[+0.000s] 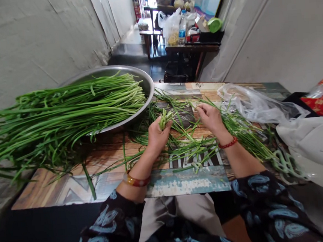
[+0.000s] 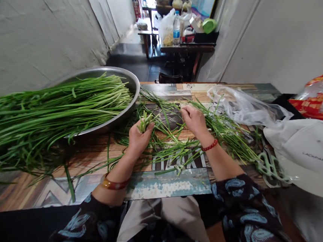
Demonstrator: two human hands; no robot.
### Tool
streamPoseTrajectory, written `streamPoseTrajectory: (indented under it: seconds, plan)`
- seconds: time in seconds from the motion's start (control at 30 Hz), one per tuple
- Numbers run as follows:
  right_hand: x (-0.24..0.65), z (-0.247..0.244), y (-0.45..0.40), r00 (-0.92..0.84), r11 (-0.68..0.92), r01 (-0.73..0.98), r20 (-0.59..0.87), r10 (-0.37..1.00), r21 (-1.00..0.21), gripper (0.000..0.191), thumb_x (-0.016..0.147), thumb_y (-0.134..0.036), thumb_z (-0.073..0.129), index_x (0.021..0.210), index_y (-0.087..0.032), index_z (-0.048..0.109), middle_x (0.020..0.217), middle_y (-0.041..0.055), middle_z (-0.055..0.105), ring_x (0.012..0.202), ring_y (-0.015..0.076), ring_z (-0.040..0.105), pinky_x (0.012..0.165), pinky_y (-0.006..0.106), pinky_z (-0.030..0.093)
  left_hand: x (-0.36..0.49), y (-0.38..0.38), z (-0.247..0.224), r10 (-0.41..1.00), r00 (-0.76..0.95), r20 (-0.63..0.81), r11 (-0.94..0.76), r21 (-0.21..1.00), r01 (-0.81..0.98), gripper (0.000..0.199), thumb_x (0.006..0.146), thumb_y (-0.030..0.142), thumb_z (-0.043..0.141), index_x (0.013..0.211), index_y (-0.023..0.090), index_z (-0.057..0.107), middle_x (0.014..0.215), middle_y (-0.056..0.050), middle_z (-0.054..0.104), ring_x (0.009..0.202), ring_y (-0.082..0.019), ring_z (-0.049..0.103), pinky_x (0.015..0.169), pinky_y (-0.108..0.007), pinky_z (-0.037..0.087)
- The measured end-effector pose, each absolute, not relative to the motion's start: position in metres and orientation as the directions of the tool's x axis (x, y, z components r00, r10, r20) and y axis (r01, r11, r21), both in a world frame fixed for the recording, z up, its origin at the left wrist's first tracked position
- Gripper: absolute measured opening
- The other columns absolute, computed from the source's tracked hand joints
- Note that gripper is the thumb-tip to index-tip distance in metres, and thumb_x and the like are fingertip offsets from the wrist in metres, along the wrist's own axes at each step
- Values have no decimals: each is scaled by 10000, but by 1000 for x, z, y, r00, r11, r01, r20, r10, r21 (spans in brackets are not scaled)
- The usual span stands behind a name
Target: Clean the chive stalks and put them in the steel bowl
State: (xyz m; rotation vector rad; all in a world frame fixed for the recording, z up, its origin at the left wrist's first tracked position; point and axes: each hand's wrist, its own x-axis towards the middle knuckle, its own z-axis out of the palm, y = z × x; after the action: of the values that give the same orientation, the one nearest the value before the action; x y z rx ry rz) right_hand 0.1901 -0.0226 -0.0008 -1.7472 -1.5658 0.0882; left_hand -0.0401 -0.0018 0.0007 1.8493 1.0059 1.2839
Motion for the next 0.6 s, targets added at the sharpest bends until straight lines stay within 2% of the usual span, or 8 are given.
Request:
streamPoseTrajectory:
  seconds: [0.17, 0.27, 0.37, 0.47, 0.6]
  plan:
    - [168, -2, -42, 229, 109, 618, 312, 922, -778, 321, 894, -419, 519, 817, -184, 724, 654, 12, 655, 635, 167, 581, 615, 278, 418, -40, -2, 1, 876, 214, 433, -477, 843, 247, 173, 851, 254, 605, 705, 171, 566, 610, 32, 540, 577, -105, 496, 574, -212, 419]
    - [164, -5, -43, 194, 98, 521, 230, 954, -848, 336, 878, -426, 538, 865, -157, 739, 684, 13, 674, 647, 156, 588, 621, 271, 438, -41, -4, 1, 865, 221, 450, -497, 826, 267, 187, 859, 278, 595, 706, 172, 580, 609, 25, 548, 574, -111, 507, 569, -220, 418]
    - [162, -6, -45, 90, 112, 504, 182, 979, -856, 304, 865, -379, 564, 963, -158, 749, 838, 40, 742, 760, 174, 652, 720, 296, 489, -40, -5, -1, 832, 289, 473, -546, 788, 284, 124, 847, 277, 612, 798, 170, 651, 728, -16, 657, 681, -149, 598, 664, -252, 472]
    - [157, -4, -48, -72, 211, 526, 204, 976, -824, 247, 857, -299, 585, 976, -164, 755, 954, 68, 757, 867, 186, 679, 811, 312, 502, -40, -6, -5, 779, 408, 476, -606, 738, 297, 114, 849, 254, 612, 878, 176, 690, 887, -62, 717, 837, -186, 648, 775, -283, 487]
    - [153, 2, -53, -163, 327, 558, 286, 944, -763, 205, 863, -237, 589, 963, -166, 754, 926, 59, 735, 859, 165, 657, 793, 288, 491, -41, -2, -10, 772, 451, 448, -623, 673, 399, 150, 843, 242, 604, 708, 180, 630, 706, -29, 632, 695, -158, 570, 660, -260, 427]
